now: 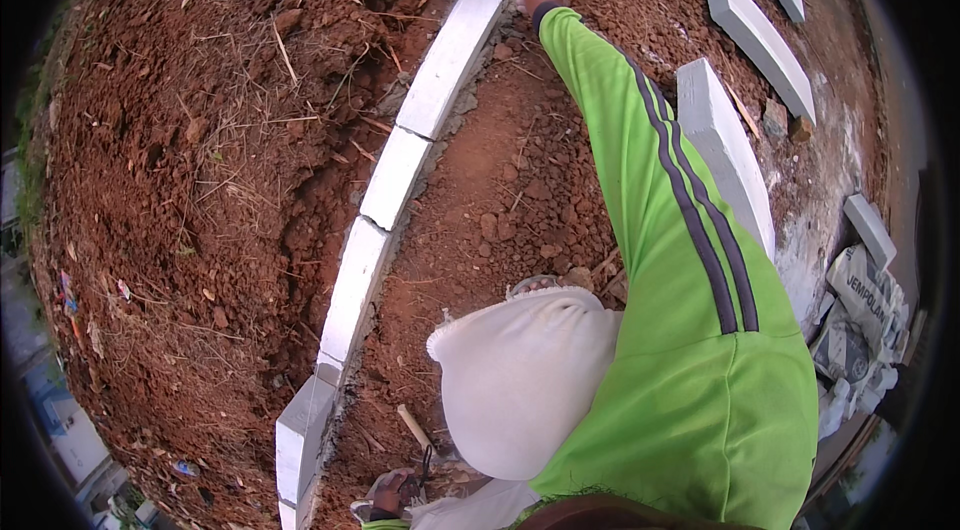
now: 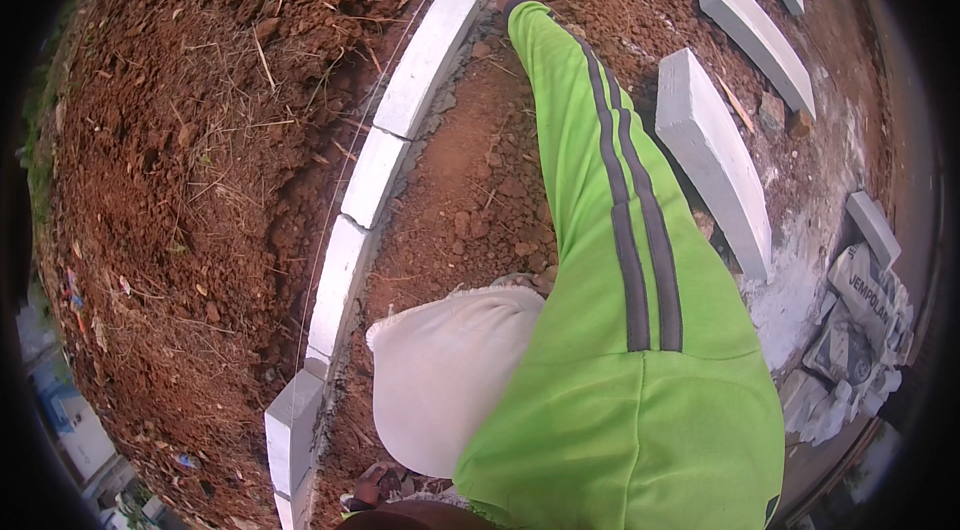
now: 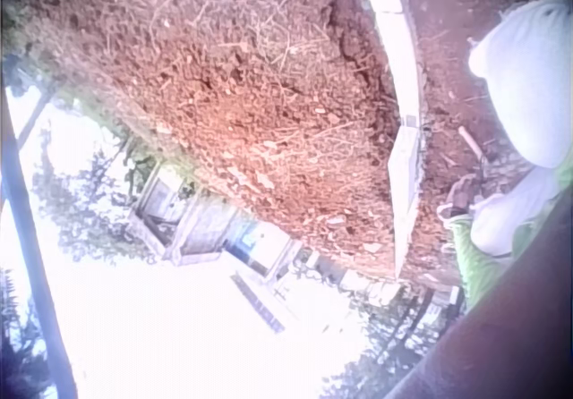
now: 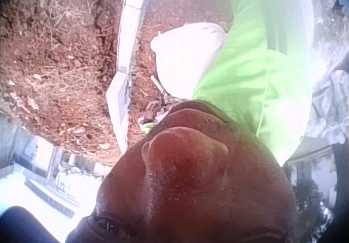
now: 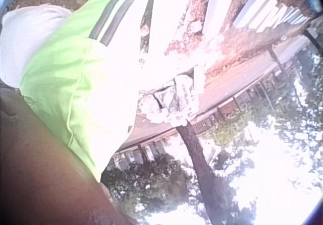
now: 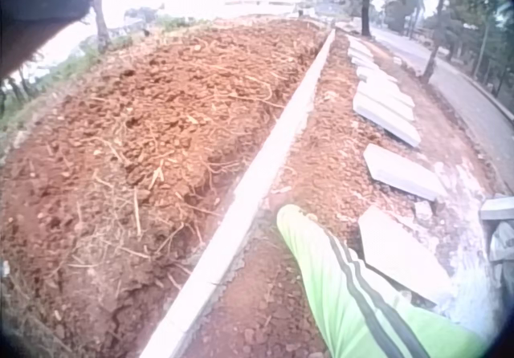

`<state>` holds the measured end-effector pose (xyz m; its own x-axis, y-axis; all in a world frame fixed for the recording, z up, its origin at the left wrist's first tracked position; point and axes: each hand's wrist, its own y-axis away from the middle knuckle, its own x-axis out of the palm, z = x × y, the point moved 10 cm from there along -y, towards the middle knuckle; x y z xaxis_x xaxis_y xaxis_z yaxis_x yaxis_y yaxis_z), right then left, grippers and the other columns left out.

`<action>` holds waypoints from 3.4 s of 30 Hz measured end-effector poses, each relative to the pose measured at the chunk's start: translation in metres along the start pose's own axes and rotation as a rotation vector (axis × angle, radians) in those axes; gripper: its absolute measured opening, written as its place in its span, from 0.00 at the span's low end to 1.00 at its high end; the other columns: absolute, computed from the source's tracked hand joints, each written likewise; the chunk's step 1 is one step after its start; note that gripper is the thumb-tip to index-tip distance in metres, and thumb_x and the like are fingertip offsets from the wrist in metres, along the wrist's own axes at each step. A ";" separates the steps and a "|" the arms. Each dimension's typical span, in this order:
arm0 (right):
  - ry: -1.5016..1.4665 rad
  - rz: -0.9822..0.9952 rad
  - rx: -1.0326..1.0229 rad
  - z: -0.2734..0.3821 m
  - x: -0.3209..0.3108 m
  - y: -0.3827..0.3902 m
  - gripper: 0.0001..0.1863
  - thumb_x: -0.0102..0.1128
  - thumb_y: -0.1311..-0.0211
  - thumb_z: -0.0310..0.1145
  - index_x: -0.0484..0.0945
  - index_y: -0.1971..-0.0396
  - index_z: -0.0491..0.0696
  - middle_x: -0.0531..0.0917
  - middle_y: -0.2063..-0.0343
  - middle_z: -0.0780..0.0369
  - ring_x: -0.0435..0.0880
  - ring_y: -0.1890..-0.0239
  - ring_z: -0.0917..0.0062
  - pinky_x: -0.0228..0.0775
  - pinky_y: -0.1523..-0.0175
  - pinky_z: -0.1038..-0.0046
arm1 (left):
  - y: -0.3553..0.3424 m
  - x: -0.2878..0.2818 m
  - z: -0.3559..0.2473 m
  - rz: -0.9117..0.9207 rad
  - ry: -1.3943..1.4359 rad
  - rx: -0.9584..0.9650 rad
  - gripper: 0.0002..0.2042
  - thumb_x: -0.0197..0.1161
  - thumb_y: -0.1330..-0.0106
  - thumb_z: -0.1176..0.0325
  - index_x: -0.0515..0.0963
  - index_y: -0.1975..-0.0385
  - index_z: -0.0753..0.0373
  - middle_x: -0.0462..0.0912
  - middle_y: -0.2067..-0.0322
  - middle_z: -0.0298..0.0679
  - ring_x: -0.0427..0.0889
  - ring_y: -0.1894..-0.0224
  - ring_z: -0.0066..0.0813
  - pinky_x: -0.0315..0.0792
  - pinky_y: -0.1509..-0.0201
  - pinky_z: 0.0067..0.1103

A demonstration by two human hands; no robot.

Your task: The person marks a white concrete curb with a pen and then applies mortar from a bucket to the joints using a trowel.

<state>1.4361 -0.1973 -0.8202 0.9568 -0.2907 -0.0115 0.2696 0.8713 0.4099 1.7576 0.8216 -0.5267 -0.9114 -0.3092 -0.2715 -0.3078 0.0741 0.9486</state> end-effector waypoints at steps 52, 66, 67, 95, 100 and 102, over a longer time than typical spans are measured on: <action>0.571 1.738 -0.318 -0.002 0.006 0.579 0.28 0.50 0.27 0.52 0.69 0.78 0.42 0.69 0.83 0.57 0.69 0.79 0.69 0.61 0.68 0.61 | 0.057 0.063 -0.237 -0.008 0.013 0.619 0.12 0.57 0.31 0.68 0.79 0.53 0.68 0.81 0.66 0.40 0.80 0.69 0.28 0.75 0.60 0.22; 0.589 2.335 -0.263 -0.036 -0.013 0.773 0.29 0.45 0.26 0.54 0.75 0.74 0.41 0.77 0.79 0.49 0.77 0.72 0.52 0.66 0.61 0.52 | 0.068 0.113 -0.270 -0.318 -0.544 1.278 0.06 0.63 0.34 0.69 0.81 0.62 0.65 0.80 0.62 0.47 0.80 0.58 0.50 0.74 0.54 0.37; 0.602 2.348 -0.210 -0.035 -0.011 0.776 0.30 0.45 0.26 0.55 0.76 0.74 0.41 0.77 0.78 0.49 0.78 0.71 0.52 0.65 0.59 0.51 | 0.063 0.109 -0.265 -0.325 -0.523 1.272 0.06 0.63 0.33 0.70 0.81 0.62 0.65 0.80 0.62 0.47 0.80 0.58 0.50 0.74 0.53 0.36; 0.548 1.811 -0.294 0.021 0.030 0.712 0.18 0.54 0.25 0.42 0.80 0.64 0.40 0.83 0.76 0.60 0.82 0.75 0.77 0.73 0.70 0.72 | 0.011 0.039 -0.238 -0.235 0.178 0.888 0.17 0.56 0.23 0.56 0.80 0.62 0.66 0.82 0.69 0.35 0.79 0.66 0.24 0.74 0.59 0.25; 0.222 1.609 -0.086 0.067 0.040 0.699 0.14 0.58 0.27 0.34 0.80 0.53 0.38 0.87 0.65 0.59 0.83 0.69 0.83 0.76 0.66 0.80 | 0.000 0.070 -0.241 0.047 0.552 0.823 0.16 0.54 0.23 0.54 0.75 0.55 0.62 0.84 0.65 0.37 0.82 0.66 0.18 0.78 0.63 0.18; 0.181 1.591 -0.091 0.073 0.043 0.699 0.14 0.58 0.27 0.34 0.79 0.53 0.38 0.87 0.65 0.59 0.83 0.69 0.83 0.76 0.65 0.80 | 0.001 0.065 -0.247 0.015 0.486 0.879 0.16 0.54 0.23 0.54 0.75 0.55 0.63 0.84 0.65 0.37 0.82 0.65 0.18 0.78 0.62 0.18</action>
<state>1.6576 0.3705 -0.4671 0.2560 0.9343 0.2482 -0.9666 0.2496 0.0575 1.7654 0.5675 -0.5037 -0.7669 -0.6414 0.0216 -0.5684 0.6944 0.4414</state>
